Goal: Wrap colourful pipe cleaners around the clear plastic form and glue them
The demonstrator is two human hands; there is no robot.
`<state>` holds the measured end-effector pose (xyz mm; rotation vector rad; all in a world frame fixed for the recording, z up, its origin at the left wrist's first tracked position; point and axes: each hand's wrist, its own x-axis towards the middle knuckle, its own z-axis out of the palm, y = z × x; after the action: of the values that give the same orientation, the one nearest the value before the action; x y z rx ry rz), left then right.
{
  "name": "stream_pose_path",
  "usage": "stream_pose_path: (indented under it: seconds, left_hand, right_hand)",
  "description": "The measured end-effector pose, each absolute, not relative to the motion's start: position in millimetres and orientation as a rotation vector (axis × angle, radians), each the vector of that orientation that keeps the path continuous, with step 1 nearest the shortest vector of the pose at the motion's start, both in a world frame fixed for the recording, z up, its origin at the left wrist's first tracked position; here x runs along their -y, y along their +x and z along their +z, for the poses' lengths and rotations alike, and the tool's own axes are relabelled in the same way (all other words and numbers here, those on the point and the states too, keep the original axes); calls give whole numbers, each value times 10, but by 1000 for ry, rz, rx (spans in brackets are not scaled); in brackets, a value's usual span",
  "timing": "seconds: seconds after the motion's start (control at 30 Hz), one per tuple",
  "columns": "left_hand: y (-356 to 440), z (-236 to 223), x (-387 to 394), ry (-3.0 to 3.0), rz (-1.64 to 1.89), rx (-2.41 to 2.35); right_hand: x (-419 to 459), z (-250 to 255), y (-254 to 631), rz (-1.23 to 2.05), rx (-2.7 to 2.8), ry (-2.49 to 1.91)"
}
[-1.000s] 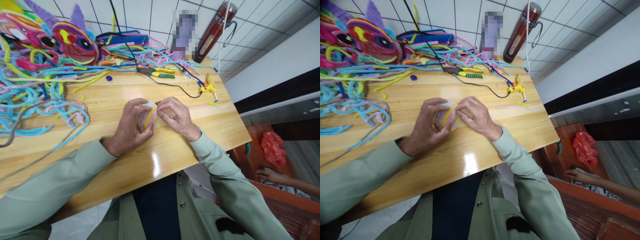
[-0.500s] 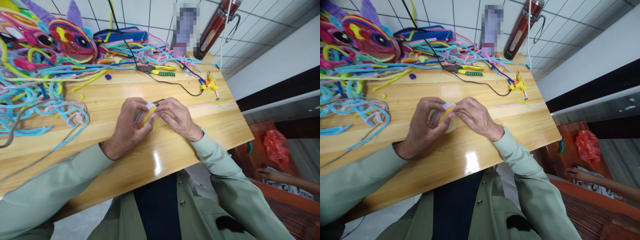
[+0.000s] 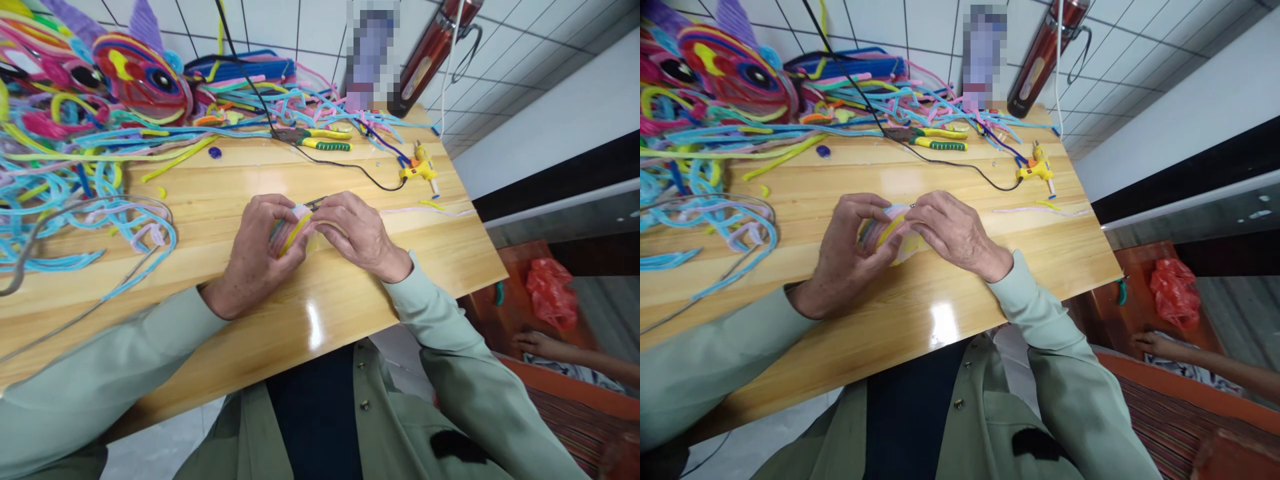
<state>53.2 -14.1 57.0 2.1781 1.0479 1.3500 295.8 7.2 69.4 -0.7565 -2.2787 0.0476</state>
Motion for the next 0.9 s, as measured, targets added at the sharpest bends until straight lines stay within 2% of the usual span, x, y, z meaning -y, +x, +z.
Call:
stream_pose_path:
  seconds: [0.67, 0.9]
  left_hand:
    - [531, 567, 143, 2227, 1349, -1017]
    - [557, 544, 151, 2198, 1428, -1015]
  right_hand:
    - [-20, 730, 2939, 168, 2300, -803]
    - [6, 740, 2911, 96, 2240, -817]
